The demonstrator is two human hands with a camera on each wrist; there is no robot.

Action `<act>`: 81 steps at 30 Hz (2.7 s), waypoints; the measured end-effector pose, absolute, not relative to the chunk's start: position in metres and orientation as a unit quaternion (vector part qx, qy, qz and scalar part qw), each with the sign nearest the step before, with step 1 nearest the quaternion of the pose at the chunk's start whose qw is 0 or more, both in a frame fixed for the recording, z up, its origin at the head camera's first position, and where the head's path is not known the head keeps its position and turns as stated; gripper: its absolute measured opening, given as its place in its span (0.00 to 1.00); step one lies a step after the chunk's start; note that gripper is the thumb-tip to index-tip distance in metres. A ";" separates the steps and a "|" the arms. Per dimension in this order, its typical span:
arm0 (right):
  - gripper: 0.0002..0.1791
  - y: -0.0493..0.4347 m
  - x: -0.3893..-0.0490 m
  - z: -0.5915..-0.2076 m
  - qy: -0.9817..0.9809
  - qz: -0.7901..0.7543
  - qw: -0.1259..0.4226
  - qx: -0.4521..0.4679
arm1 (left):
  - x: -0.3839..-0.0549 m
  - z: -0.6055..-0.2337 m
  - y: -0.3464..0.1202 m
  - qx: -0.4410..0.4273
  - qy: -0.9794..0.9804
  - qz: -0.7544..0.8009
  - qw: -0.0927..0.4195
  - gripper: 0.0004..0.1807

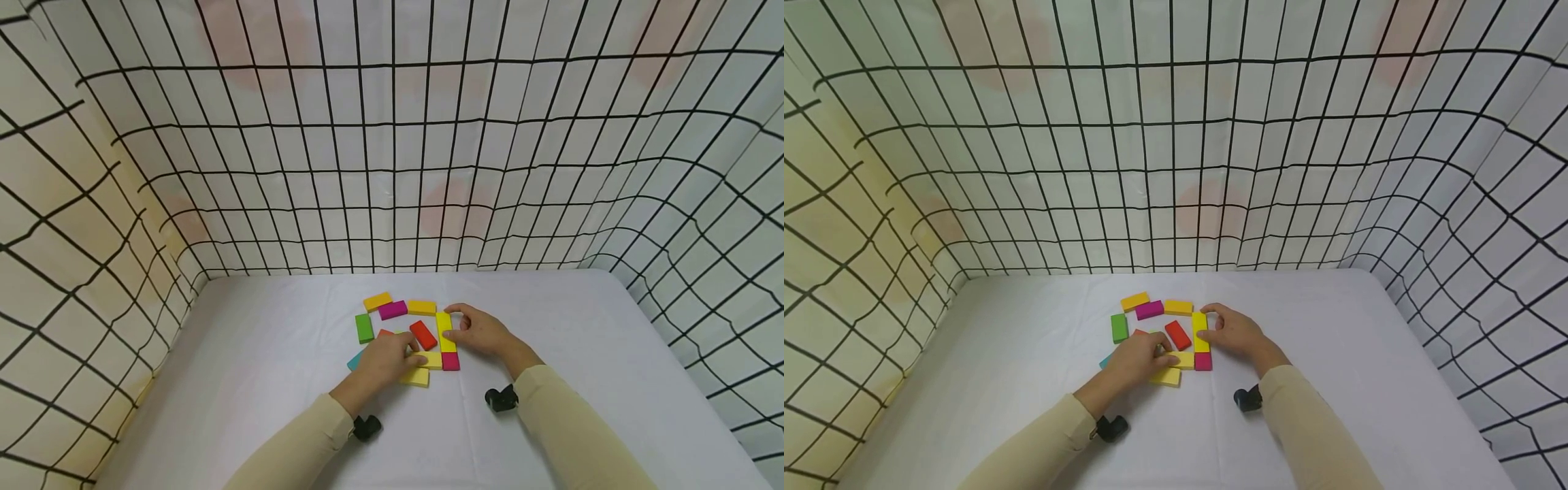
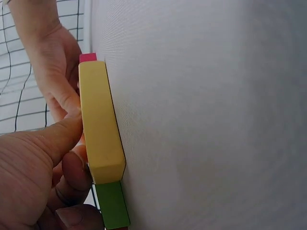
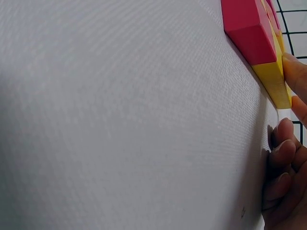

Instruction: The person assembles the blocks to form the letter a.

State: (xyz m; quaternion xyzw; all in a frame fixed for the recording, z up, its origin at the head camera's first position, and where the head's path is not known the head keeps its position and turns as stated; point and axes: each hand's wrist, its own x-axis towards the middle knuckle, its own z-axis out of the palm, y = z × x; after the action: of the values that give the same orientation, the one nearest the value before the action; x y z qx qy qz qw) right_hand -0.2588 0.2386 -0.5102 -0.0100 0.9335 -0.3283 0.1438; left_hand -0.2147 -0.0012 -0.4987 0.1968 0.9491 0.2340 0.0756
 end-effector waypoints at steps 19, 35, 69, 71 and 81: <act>0.31 0.239 -0.257 -0.508 0.934 -0.327 0.146 -0.011 | -0.214 -0.501 0.000 0.200 0.949 0.230 0.081 0.17; 0.30 0.240 -0.258 -0.508 0.933 -0.329 0.143 -0.020 | -0.214 -0.500 0.001 0.202 0.950 0.225 0.075 0.16; 0.31 0.238 -0.260 -0.515 0.936 -0.324 0.140 -0.011 | -0.232 -0.497 -0.033 0.131 0.954 0.257 0.083 0.27; 0.31 0.238 -0.261 -0.515 0.936 -0.324 0.141 -0.009 | -0.231 -0.497 -0.034 0.128 0.952 0.266 0.084 0.26; 0.31 0.237 -0.259 -0.513 0.935 -0.326 0.142 -0.008 | -0.230 -0.504 -0.047 0.139 0.939 0.305 0.078 0.17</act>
State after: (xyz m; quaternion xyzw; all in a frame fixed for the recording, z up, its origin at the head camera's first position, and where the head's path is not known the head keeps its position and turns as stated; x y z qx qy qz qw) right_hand -0.2590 0.2375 -0.5128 -0.0077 0.9346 -0.3261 0.1420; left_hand -0.2305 -0.0466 -0.5043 0.1392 0.9390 0.3046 0.0784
